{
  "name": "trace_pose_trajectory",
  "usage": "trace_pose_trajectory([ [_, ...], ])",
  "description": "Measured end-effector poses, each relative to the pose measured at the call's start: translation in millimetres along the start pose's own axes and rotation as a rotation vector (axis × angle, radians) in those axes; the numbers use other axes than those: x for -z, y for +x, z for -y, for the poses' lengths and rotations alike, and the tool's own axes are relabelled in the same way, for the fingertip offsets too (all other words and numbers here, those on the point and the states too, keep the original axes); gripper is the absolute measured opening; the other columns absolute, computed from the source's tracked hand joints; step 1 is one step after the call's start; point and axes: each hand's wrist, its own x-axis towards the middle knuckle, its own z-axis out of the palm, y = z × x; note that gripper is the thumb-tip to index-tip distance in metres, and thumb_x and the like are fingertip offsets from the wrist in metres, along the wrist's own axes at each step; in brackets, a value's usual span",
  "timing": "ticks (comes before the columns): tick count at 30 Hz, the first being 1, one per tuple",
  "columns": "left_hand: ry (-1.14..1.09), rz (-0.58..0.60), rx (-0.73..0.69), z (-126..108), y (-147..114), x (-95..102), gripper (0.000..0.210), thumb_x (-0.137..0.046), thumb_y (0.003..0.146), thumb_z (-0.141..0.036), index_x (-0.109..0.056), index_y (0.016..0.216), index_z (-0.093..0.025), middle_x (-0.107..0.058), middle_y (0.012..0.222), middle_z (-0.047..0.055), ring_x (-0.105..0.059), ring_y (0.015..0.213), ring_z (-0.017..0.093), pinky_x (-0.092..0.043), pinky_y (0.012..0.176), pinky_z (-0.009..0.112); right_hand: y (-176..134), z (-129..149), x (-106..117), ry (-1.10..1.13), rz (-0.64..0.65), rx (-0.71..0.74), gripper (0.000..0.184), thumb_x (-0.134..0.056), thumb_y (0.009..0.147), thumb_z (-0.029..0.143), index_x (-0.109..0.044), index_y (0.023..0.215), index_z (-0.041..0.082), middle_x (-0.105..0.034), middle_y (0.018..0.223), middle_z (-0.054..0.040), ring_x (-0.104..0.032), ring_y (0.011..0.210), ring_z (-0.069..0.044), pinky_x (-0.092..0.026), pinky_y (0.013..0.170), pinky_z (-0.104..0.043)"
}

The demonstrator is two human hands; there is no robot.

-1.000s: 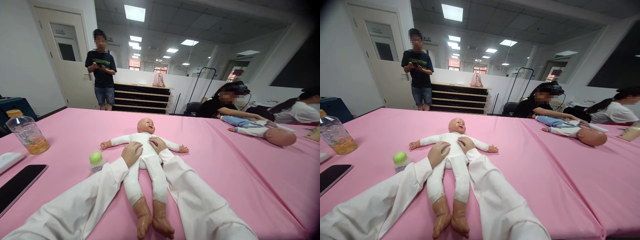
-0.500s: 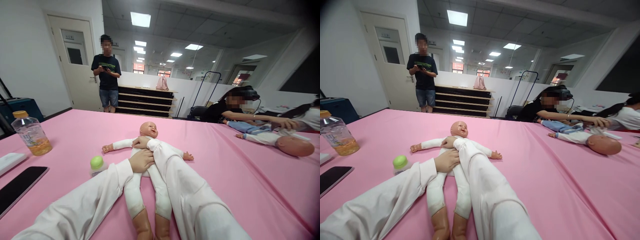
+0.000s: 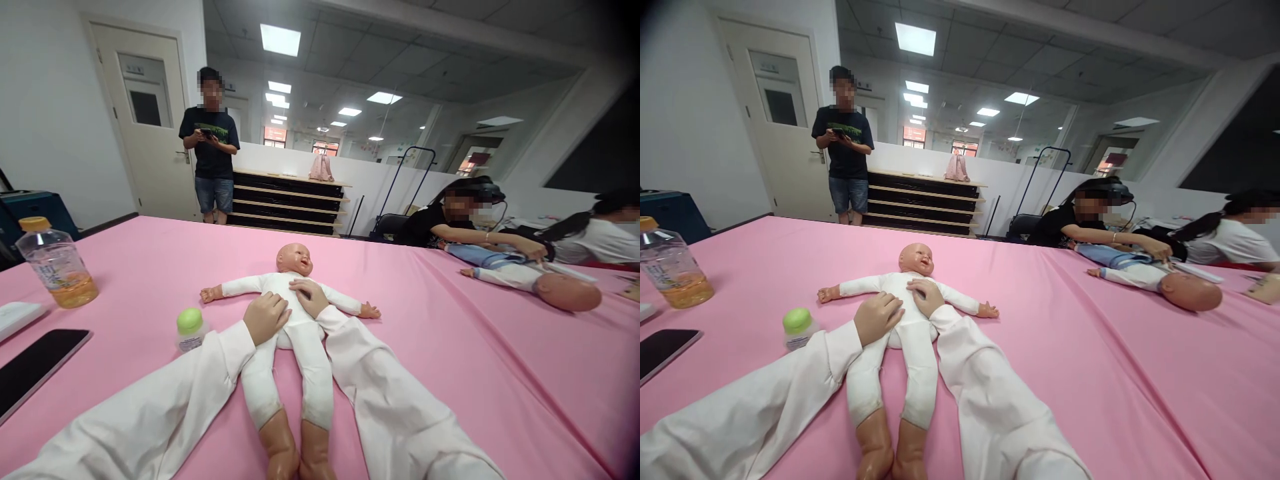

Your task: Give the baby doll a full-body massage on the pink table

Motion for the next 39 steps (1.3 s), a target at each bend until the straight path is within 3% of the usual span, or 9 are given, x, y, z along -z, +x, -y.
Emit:
trace_pose_trajectory([
  [4,0.060,-0.027,-0.389,-6,5,5.8,0.028,-0.040,0.089,-0.022,-0.054,0.065,-0.015,-0.053,0.062,0.004,-0.050,0.062,0.015,-0.038,0.054,0.028,-11,20,7,0.072,0.041,-0.019,0.027,-0.045,0.069,0.005,-0.068,0.075,0.018,-0.068,0.081,-0.0056,-0.062,0.081,-0.017,-0.050,0.079,-0.035],
  [8,-0.119,0.132,-0.691,-10,16,3.2,0.024,-0.036,0.088,-0.013,-0.056,0.075,-0.015,-0.058,0.073,0.005,-0.051,0.068,0.015,-0.042,0.064,0.028,14,30,-2,0.271,0.411,-0.042,0.034,-0.040,0.070,0.001,-0.070,0.075,0.018,-0.069,0.086,-0.0028,-0.062,0.094,-0.014,-0.047,0.087,-0.030],
  [14,-0.350,0.260,-0.589,-8,22,-5.0,0.024,-0.036,0.087,-0.017,-0.057,0.099,-0.014,-0.061,0.104,0.010,-0.052,0.099,0.018,-0.040,0.091,0.032,67,19,-28,0.043,0.847,-0.049,0.024,-0.053,0.074,0.011,-0.072,0.083,0.023,-0.069,0.097,0.0033,-0.061,0.098,-0.013,-0.041,0.092,-0.023],
  [19,-0.338,0.321,-0.351,-2,20,-2.2,0.029,-0.037,0.088,-0.028,-0.058,0.106,-0.017,-0.060,0.111,0.008,-0.051,0.105,0.021,-0.037,0.095,0.037,77,3,-31,-0.023,0.760,-0.072,0.019,-0.059,0.075,0.028,-0.071,0.089,0.025,-0.069,0.098,0.0036,-0.063,0.094,-0.015,-0.044,0.088,-0.023],
  [24,-0.287,0.243,-0.131,3,10,-1.0,0.033,-0.038,0.089,-0.030,-0.051,0.119,-0.023,-0.055,0.123,0.004,-0.049,0.112,0.019,-0.038,0.094,0.037,53,-14,-15,0.054,0.404,-0.059,0.022,-0.054,0.078,0.026,-0.070,0.091,0.018,-0.067,0.105,-0.0056,-0.056,0.109,-0.018,-0.040,0.098,-0.032],
  [30,-0.031,-0.031,-0.097,2,0,3.2,0.022,-0.040,0.088,-0.023,-0.060,0.081,-0.015,-0.060,0.071,0.006,-0.054,0.071,0.017,-0.044,0.061,0.030,1,-7,6,-0.053,0.019,-0.012,0.022,-0.050,0.079,0.017,-0.068,0.090,0.018,-0.068,0.098,-0.0082,-0.061,0.096,-0.019,-0.047,0.089,-0.037],
  [34,0.032,-0.067,-0.444,-3,5,6.7,0.028,-0.040,0.088,-0.022,-0.053,0.064,-0.016,-0.051,0.058,0.003,-0.049,0.059,0.015,-0.038,0.051,0.027,-4,19,9,-0.021,0.112,0.022,0.017,-0.053,0.077,0.014,-0.069,0.082,0.019,-0.067,0.080,-0.0052,-0.061,0.078,-0.015,-0.050,0.076,-0.031],
  [37,-0.119,0.062,-0.706,-6,13,4.8,0.024,-0.035,0.089,-0.015,-0.057,0.078,-0.015,-0.058,0.069,0.005,-0.052,0.065,0.014,-0.043,0.058,0.027,13,31,2,0.114,0.361,0.054,0.022,-0.052,0.076,0.008,-0.070,0.082,0.018,-0.067,0.095,-0.0049,-0.061,0.090,-0.014,-0.047,0.084,-0.029],
  [39,-0.236,0.141,-0.739,-7,18,1.9,0.025,-0.032,0.088,-0.013,-0.057,0.092,-0.013,-0.063,0.084,0.009,-0.055,0.078,0.016,-0.045,0.069,0.028,30,31,-5,0.155,0.563,0.062,0.025,-0.052,0.074,0.005,-0.070,0.085,0.019,-0.065,0.103,-0.0035,-0.058,0.099,-0.013,-0.043,0.091,-0.028],
])
